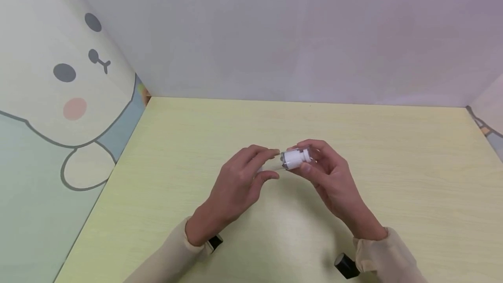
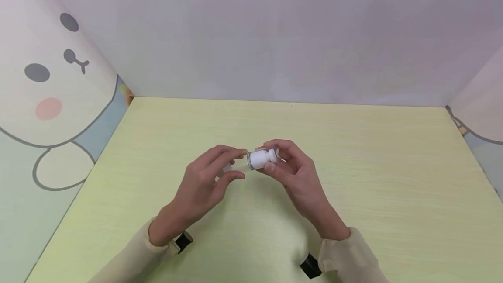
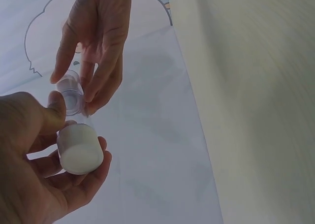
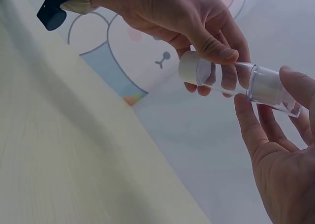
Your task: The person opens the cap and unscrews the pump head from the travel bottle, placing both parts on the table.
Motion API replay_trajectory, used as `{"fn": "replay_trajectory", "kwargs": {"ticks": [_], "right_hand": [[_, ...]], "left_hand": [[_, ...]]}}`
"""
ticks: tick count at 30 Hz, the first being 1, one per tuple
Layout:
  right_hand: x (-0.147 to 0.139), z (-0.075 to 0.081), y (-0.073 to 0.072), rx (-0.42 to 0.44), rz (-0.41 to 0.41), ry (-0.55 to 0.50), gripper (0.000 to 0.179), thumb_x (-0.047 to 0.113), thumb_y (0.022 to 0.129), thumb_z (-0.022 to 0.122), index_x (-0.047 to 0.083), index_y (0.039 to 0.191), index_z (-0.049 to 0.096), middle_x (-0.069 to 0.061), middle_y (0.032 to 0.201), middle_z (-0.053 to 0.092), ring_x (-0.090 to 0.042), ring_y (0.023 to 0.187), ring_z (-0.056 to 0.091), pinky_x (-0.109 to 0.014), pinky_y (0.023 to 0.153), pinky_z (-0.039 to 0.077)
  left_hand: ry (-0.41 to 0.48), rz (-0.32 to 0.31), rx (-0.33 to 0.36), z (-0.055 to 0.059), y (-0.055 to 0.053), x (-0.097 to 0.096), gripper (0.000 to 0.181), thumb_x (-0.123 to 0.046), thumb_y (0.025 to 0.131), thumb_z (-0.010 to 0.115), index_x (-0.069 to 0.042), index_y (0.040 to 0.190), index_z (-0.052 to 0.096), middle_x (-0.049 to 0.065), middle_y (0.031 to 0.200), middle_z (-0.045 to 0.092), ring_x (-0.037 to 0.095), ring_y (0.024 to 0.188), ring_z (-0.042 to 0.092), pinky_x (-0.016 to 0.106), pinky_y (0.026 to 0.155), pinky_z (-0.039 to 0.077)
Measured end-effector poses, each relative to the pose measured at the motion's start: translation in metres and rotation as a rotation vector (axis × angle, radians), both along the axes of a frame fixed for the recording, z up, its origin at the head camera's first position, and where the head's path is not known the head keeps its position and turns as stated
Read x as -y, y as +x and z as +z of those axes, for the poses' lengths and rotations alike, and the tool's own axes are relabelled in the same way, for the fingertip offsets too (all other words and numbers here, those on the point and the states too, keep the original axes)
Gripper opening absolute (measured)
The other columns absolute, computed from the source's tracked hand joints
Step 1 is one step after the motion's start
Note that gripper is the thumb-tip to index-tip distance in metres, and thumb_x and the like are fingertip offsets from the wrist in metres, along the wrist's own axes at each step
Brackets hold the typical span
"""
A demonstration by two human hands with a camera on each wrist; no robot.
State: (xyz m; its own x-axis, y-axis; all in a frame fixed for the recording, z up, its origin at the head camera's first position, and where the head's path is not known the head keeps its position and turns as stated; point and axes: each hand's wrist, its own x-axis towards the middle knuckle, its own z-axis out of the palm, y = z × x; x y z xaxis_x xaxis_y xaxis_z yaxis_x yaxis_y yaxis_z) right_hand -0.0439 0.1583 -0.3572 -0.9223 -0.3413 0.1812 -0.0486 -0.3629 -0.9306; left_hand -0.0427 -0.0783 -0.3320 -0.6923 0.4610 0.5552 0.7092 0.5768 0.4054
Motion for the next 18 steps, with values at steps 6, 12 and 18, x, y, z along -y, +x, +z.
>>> {"fn": "replay_trajectory", "kwargs": {"ticks": [6,12,18], "right_hand": [[0.0009,0.0009,0.0015,-0.03,-0.076,0.053,0.04,-0.012,0.1,0.057,0.007,0.135,0.059,-0.005,0.13,0.065,-0.018,0.112,0.072,-0.035,0.101,0.059],[0.001,0.0014,0.0029,-0.041,-0.115,0.005,0.043,-0.016,0.097,0.058,0.007,0.134,0.059,-0.004,0.13,0.065,-0.018,0.113,0.072,-0.034,0.101,0.059],[-0.0023,0.0007,0.0019,-0.055,-0.107,0.027,0.043,-0.016,0.098,0.057,0.006,0.135,0.059,-0.005,0.13,0.065,-0.017,0.113,0.071,-0.033,0.101,0.059]], "left_hand": [[-0.022,0.023,-0.011,-0.0002,0.0001,-0.0005,0.041,-0.017,0.088,0.085,-0.007,0.125,0.071,0.003,0.113,0.07,0.016,0.096,0.066,0.024,0.077,0.058],[-0.018,0.041,-0.022,-0.0009,0.0001,0.001,0.042,-0.017,0.086,0.086,-0.007,0.125,0.071,0.004,0.112,0.071,0.017,0.097,0.068,0.025,0.077,0.059],[0.001,0.041,0.01,-0.0012,0.0003,0.0017,0.042,-0.02,0.086,0.087,-0.009,0.124,0.072,0.003,0.112,0.071,0.017,0.096,0.068,0.026,0.076,0.059]]}}
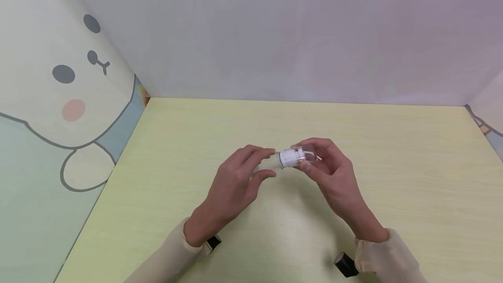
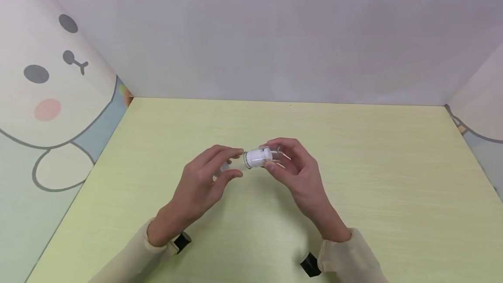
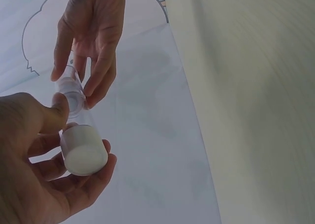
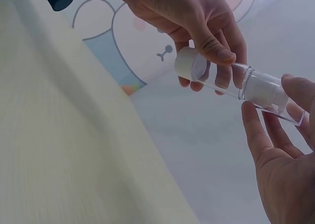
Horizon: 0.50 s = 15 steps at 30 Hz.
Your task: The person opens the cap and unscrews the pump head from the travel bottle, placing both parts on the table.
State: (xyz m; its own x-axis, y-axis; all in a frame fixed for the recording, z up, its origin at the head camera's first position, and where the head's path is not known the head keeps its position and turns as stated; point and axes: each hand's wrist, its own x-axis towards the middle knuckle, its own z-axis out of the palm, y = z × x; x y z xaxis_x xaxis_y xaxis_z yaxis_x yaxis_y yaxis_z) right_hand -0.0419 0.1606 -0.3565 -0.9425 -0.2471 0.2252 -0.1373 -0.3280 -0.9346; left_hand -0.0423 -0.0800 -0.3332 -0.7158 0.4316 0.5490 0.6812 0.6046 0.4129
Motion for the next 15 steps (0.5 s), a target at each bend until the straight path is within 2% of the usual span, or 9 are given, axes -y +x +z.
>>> {"fn": "replay_trajectory", "kwargs": {"ticks": [6,15], "right_hand": [[-0.0034,0.003,0.0002,-0.034,-0.037,0.062,0.042,-0.013,0.098,0.059,0.003,0.136,0.058,-0.005,0.131,0.065,-0.018,0.115,0.068,-0.03,0.101,0.058],[-0.0104,0.0053,-0.0024,-0.068,-0.079,0.001,0.05,-0.019,0.095,0.058,0.0,0.141,0.055,-0.006,0.13,0.062,-0.019,0.119,0.067,-0.029,0.1,0.058]], "left_hand": [[0.028,-0.011,0.044,-0.0016,0.0003,-0.0006,0.04,-0.021,0.088,0.086,-0.01,0.123,0.071,0.002,0.113,0.071,0.016,0.096,0.068,0.028,0.078,0.06],[0.037,-0.002,0.068,-0.0028,-0.0003,-0.0015,0.038,-0.019,0.087,0.087,-0.008,0.12,0.07,0.005,0.112,0.072,0.019,0.093,0.07,0.028,0.075,0.06]]}}
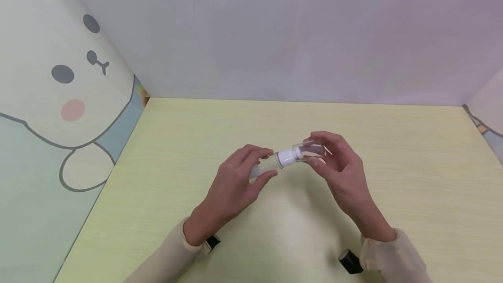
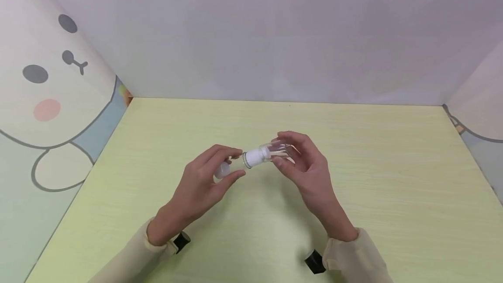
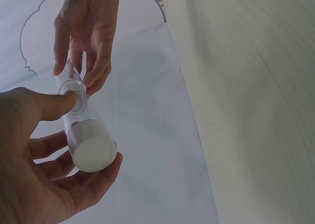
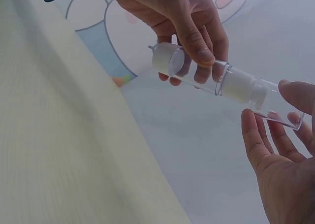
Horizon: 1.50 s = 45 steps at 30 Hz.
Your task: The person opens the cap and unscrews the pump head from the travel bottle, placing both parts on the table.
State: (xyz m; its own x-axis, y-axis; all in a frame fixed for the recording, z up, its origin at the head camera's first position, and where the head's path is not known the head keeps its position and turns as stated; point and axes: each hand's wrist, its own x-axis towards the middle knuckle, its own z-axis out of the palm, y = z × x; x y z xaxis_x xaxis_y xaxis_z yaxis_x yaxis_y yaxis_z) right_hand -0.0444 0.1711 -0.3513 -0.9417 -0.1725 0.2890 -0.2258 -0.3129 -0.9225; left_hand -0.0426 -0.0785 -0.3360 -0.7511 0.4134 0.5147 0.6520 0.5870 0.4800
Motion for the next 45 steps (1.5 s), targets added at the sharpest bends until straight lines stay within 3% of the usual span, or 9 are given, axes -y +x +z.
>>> {"fn": "replay_trajectory", "kwargs": {"ticks": [9,19,28,32,39,45], "right_hand": [[-0.003,0.006,-0.001,0.006,-0.079,-0.013,0.052,-0.021,0.093,0.06,0.011,0.133,0.049,-0.01,0.126,0.067,-0.024,0.115,0.07,-0.036,0.098,0.06],[-0.012,-0.001,-0.005,-0.129,-0.127,-0.032,0.05,-0.029,0.088,0.058,-0.009,0.133,0.045,-0.019,0.125,0.067,-0.028,0.112,0.072,-0.037,0.096,0.061],[-0.013,-0.006,-0.005,-0.217,-0.223,0.109,0.054,-0.03,0.083,0.065,-0.018,0.131,0.043,-0.021,0.123,0.063,-0.028,0.11,0.07,-0.029,0.092,0.061],[-0.015,-0.009,-0.007,-0.243,-0.274,0.232,0.053,-0.028,0.081,0.069,-0.016,0.129,0.048,-0.02,0.12,0.064,-0.023,0.105,0.07,-0.025,0.091,0.061],[-0.019,-0.012,-0.007,-0.219,-0.368,0.482,0.054,-0.022,0.08,0.075,-0.007,0.128,0.055,-0.015,0.116,0.064,-0.017,0.102,0.069,-0.022,0.087,0.061],[-0.022,-0.015,-0.007,-0.164,-0.425,0.562,0.05,-0.016,0.083,0.077,-0.001,0.127,0.058,-0.009,0.114,0.064,-0.01,0.102,0.068,-0.018,0.087,0.059]], "left_hand": [[-0.004,0.012,-0.004,-0.002,-0.001,0.0,0.038,-0.02,0.087,0.086,-0.008,0.12,0.07,0.004,0.112,0.071,0.018,0.092,0.07,0.027,0.074,0.06],[0.001,0.01,0.003,-0.004,-0.001,-0.001,0.037,-0.021,0.088,0.085,-0.009,0.12,0.07,0.004,0.111,0.072,0.018,0.094,0.07,0.027,0.074,0.059],[-0.004,0.01,0.005,-0.003,-0.001,-0.002,0.035,-0.019,0.089,0.085,-0.009,0.12,0.07,0.002,0.111,0.071,0.017,0.094,0.07,0.027,0.074,0.059],[0.001,0.008,-0.004,-0.004,-0.002,-0.002,0.036,-0.019,0.089,0.085,-0.008,0.12,0.07,0.003,0.111,0.071,0.017,0.095,0.07,0.027,0.074,0.059],[0.008,0.009,-0.005,-0.005,-0.002,-0.001,0.037,-0.02,0.089,0.085,-0.008,0.12,0.069,0.004,0.111,0.071,0.017,0.093,0.07,0.027,0.074,0.059],[0.019,0.012,-0.011,-0.005,-0.003,-0.001,0.037,-0.02,0.089,0.085,-0.008,0.121,0.069,0.003,0.111,0.071,0.016,0.091,0.069,0.026,0.074,0.059]]}}
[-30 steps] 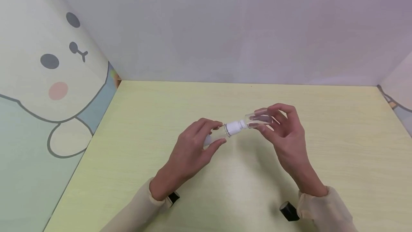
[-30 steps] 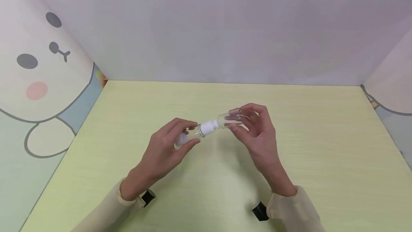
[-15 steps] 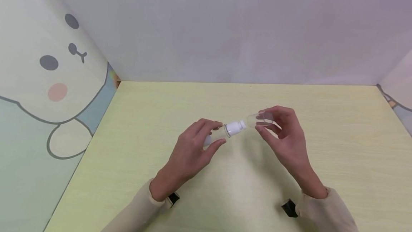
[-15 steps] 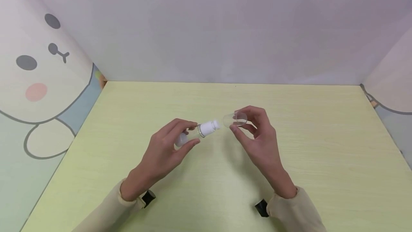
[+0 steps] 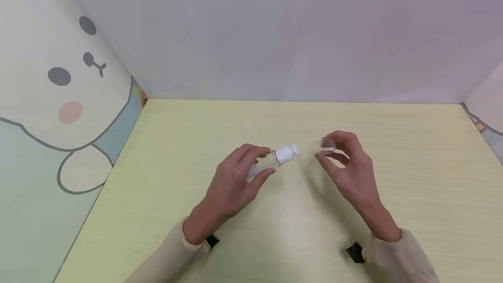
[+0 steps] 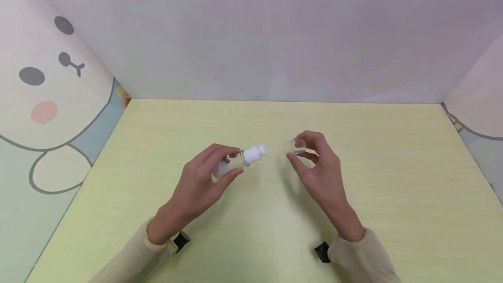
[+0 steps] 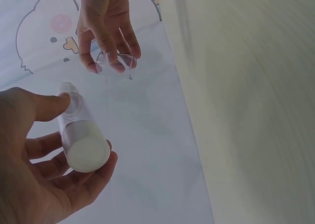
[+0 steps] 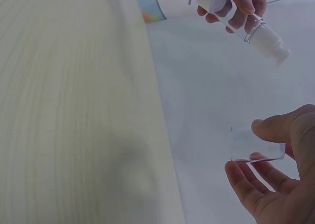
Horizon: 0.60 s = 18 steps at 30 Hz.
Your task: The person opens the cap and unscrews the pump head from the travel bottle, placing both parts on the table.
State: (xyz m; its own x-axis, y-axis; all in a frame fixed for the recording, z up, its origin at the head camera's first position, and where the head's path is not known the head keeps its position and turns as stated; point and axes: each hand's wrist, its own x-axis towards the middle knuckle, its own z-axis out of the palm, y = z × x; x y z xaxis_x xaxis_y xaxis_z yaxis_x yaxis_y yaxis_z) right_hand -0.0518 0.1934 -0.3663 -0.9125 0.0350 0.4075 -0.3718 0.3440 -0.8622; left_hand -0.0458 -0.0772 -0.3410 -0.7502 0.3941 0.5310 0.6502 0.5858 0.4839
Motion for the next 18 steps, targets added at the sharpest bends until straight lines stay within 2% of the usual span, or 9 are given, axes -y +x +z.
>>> {"fn": "replay_trajectory", "kwargs": {"ticks": [7,18], "right_hand": [[-0.005,-0.004,-0.002,0.108,-0.073,0.047,0.045,-0.008,0.086,0.079,0.003,0.125,0.059,-0.008,0.112,0.064,-0.01,0.101,0.069,-0.016,0.087,0.059],[-0.014,-0.012,-0.004,0.207,-0.149,0.179,0.042,-0.001,0.089,0.078,0.005,0.125,0.058,-0.006,0.114,0.067,0.005,0.098,0.066,-0.01,0.085,0.056]], "left_hand": [[-0.009,0.005,0.005,-0.002,-0.001,0.0,0.035,-0.019,0.09,0.083,-0.009,0.12,0.069,0.002,0.111,0.071,0.015,0.091,0.069,0.026,0.075,0.06],[-0.01,0.005,0.006,-0.001,-0.001,0.0,0.036,-0.019,0.09,0.084,-0.009,0.121,0.069,0.002,0.111,0.071,0.015,0.093,0.07,0.026,0.075,0.06]]}}
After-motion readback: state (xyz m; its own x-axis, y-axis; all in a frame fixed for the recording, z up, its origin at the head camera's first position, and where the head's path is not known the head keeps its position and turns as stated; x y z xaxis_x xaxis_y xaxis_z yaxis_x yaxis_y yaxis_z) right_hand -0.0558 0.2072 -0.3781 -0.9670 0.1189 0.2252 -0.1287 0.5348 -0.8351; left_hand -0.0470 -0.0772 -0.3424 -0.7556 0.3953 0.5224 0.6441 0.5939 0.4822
